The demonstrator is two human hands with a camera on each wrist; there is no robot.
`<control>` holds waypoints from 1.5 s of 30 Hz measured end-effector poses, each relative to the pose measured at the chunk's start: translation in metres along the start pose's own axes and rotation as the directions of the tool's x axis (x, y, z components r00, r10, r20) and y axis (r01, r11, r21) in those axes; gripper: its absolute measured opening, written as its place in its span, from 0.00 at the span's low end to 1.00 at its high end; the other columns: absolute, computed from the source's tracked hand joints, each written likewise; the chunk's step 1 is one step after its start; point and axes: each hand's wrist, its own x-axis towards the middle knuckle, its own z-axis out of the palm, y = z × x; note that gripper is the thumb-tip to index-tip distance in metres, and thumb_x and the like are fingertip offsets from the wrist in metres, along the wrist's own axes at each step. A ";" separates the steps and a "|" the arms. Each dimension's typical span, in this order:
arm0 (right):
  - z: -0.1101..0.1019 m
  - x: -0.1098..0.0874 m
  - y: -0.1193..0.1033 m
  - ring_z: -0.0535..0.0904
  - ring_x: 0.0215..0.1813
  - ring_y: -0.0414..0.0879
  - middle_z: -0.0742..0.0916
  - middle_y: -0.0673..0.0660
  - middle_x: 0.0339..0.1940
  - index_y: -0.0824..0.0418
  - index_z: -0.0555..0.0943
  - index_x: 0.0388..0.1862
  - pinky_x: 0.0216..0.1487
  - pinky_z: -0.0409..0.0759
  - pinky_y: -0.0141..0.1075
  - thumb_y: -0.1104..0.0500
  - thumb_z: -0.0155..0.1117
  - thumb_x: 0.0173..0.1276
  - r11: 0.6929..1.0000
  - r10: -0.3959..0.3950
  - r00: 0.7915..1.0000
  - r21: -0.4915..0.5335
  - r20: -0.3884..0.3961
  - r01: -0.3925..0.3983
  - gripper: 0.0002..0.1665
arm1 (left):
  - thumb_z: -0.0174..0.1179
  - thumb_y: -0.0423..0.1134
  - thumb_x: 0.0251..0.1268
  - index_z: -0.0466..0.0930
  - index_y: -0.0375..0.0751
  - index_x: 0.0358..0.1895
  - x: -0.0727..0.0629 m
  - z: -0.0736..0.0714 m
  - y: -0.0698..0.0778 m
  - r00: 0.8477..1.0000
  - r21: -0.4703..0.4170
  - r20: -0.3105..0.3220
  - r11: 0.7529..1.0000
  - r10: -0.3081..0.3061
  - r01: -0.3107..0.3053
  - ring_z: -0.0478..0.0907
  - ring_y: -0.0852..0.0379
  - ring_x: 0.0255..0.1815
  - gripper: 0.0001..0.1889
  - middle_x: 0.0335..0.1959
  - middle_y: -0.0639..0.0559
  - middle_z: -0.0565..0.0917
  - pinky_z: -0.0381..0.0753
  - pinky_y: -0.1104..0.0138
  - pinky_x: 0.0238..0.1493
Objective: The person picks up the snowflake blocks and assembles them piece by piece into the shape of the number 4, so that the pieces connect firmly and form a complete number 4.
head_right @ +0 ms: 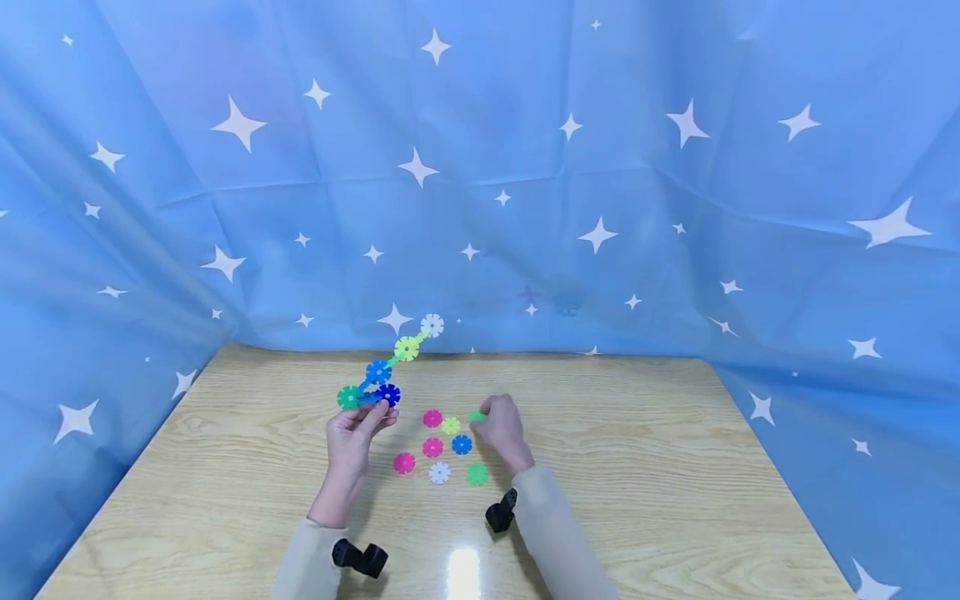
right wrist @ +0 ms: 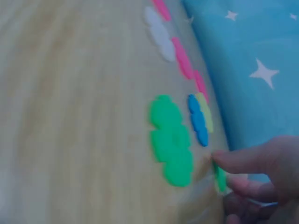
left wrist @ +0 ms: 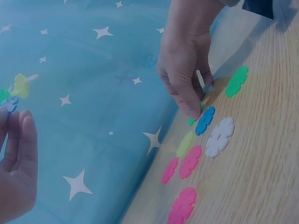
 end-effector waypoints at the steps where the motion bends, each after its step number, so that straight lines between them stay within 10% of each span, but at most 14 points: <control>1: -0.001 0.001 0.000 0.66 0.28 0.45 0.73 0.56 0.26 0.69 0.76 0.27 0.29 0.69 0.33 0.67 0.71 0.52 1.000 0.018 1.000 0.003 0.010 -0.018 0.11 | 0.59 0.21 0.57 0.79 0.19 0.33 0.000 0.000 0.000 1.000 -0.001 -0.001 1.000 0.000 0.000 0.83 0.59 0.24 0.04 0.22 0.51 0.83 0.86 0.66 0.34; 6: -0.005 0.002 0.001 0.74 0.34 0.48 0.79 0.57 0.32 0.66 0.75 0.35 0.34 0.78 0.38 0.67 0.71 0.51 0.996 0.089 0.996 0.019 0.020 -0.090 0.15 | 0.60 0.21 0.57 0.79 0.19 0.33 0.000 0.001 0.001 1.000 0.004 0.001 1.000 0.004 -0.004 0.83 0.59 0.24 0.04 0.21 0.51 0.83 0.86 0.66 0.34; 13: -0.003 -0.004 0.005 0.66 0.20 0.42 0.74 0.52 0.19 0.66 0.78 0.28 0.20 0.67 0.29 0.70 0.64 0.58 0.978 0.020 0.995 0.207 -0.099 0.001 0.03 | 0.60 0.21 0.57 0.81 0.27 0.30 0.001 0.000 -0.001 1.000 0.005 0.006 1.000 -0.002 0.002 0.83 0.58 0.24 0.02 0.21 0.51 0.84 0.86 0.66 0.35; 21: -0.014 -0.017 -0.021 0.82 0.28 0.52 0.83 0.59 0.24 0.70 0.82 0.32 0.29 0.83 0.32 0.66 0.58 0.67 0.878 0.023 0.992 0.476 -0.128 0.041 0.09 | 0.59 0.21 0.57 0.82 0.31 0.29 0.000 0.000 -0.003 1.000 0.000 0.010 1.000 0.009 -0.009 0.83 0.57 0.25 0.05 0.21 0.51 0.84 0.86 0.66 0.34; 27: -0.024 -0.028 -0.049 0.76 0.23 0.44 0.81 0.55 0.19 0.70 0.84 0.35 0.28 0.80 0.33 0.60 0.62 0.65 0.829 0.081 0.994 0.558 -0.068 -0.029 0.12 | 0.58 0.20 0.57 0.83 0.40 0.26 -0.001 0.001 -0.006 0.999 -0.030 0.033 0.999 0.026 -0.025 0.84 0.59 0.24 0.12 0.21 0.52 0.84 0.86 0.66 0.34; 39: -0.026 -0.042 -0.086 0.70 0.21 0.40 0.80 0.50 0.20 0.73 0.81 0.42 0.23 0.74 0.27 0.64 0.64 0.63 0.623 0.035 0.998 0.779 0.060 -0.068 0.13 | 0.59 0.20 0.57 0.76 0.13 0.33 -0.005 0.004 -0.011 0.999 0.027 0.050 0.999 0.021 -0.022 0.83 0.60 0.24 0.07 0.21 0.54 0.84 0.86 0.67 0.34; 45: -0.023 -0.042 -0.092 0.70 0.21 0.40 0.79 0.50 0.19 0.73 0.80 0.42 0.23 0.73 0.27 0.64 0.63 0.63 0.582 0.044 0.996 0.808 0.082 -0.092 0.12 | 0.59 0.21 0.57 0.75 0.14 0.34 -0.007 0.004 -0.012 0.997 0.034 0.071 0.999 0.031 -0.033 0.83 0.61 0.24 0.07 0.22 0.53 0.84 0.86 0.68 0.33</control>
